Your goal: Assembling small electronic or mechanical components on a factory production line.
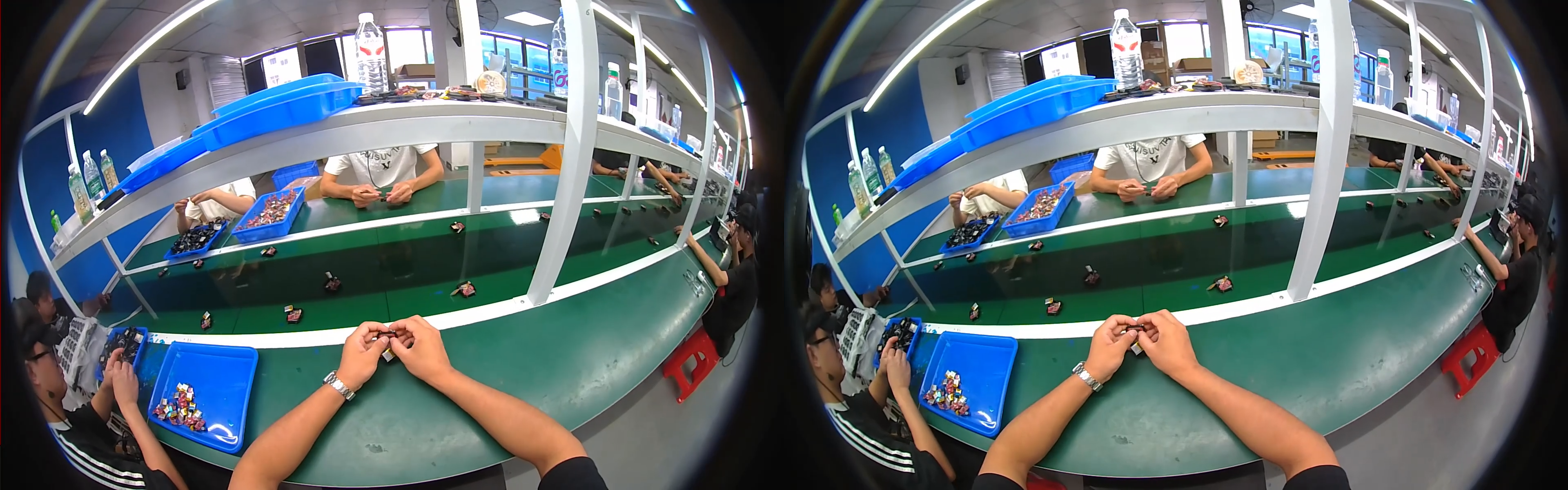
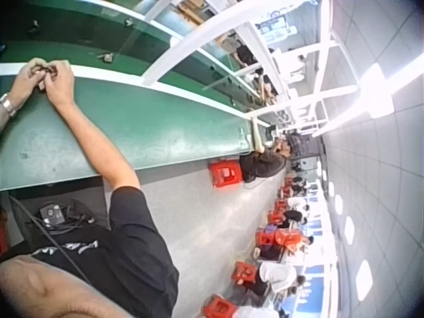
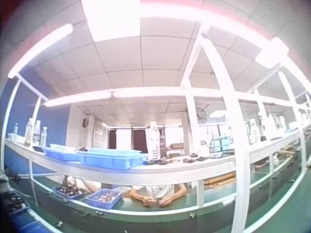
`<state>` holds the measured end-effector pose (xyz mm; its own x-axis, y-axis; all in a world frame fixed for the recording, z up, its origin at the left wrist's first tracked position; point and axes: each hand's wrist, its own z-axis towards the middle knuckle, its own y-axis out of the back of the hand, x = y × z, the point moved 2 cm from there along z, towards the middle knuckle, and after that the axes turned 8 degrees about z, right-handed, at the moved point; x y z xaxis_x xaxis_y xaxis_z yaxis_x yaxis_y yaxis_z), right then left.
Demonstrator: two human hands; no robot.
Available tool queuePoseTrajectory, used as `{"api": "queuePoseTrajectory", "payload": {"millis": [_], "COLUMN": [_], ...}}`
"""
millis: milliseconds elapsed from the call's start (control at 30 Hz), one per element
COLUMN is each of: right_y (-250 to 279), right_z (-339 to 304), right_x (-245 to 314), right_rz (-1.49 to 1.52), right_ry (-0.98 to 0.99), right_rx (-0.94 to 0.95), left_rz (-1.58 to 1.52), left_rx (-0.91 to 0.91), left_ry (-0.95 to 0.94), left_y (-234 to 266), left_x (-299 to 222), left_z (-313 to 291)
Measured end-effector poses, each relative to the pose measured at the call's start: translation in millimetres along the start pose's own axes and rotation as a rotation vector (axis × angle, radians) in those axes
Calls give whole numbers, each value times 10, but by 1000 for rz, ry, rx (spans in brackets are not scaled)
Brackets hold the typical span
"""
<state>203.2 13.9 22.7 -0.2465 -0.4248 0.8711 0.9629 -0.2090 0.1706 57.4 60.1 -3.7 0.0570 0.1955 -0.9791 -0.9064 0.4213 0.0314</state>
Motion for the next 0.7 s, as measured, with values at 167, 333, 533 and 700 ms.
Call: {"api": "queuePoseTrajectory", "payload": {"millis": [167, 333, 533, 700], "right_y": [0, -12, 32, 31], "right_z": [4, 3, -15, -43], "right_x": [-1, -41, -21, 54], "right_rz": [42, 9, -128, -328], "right_ry": [46, -18, 58, 332], "right_rx": [22, -41, -40, -23], "left_rz": [-23, -31, -49, -162], "left_rx": [-7, 47, 108, 142], "left_ry": [25, 44, 52, 116], "left_y": [62, 9, -7, 2], "left_x": [27, 13, -29, -44], "left_z": [31, 6, -8, -13]}}
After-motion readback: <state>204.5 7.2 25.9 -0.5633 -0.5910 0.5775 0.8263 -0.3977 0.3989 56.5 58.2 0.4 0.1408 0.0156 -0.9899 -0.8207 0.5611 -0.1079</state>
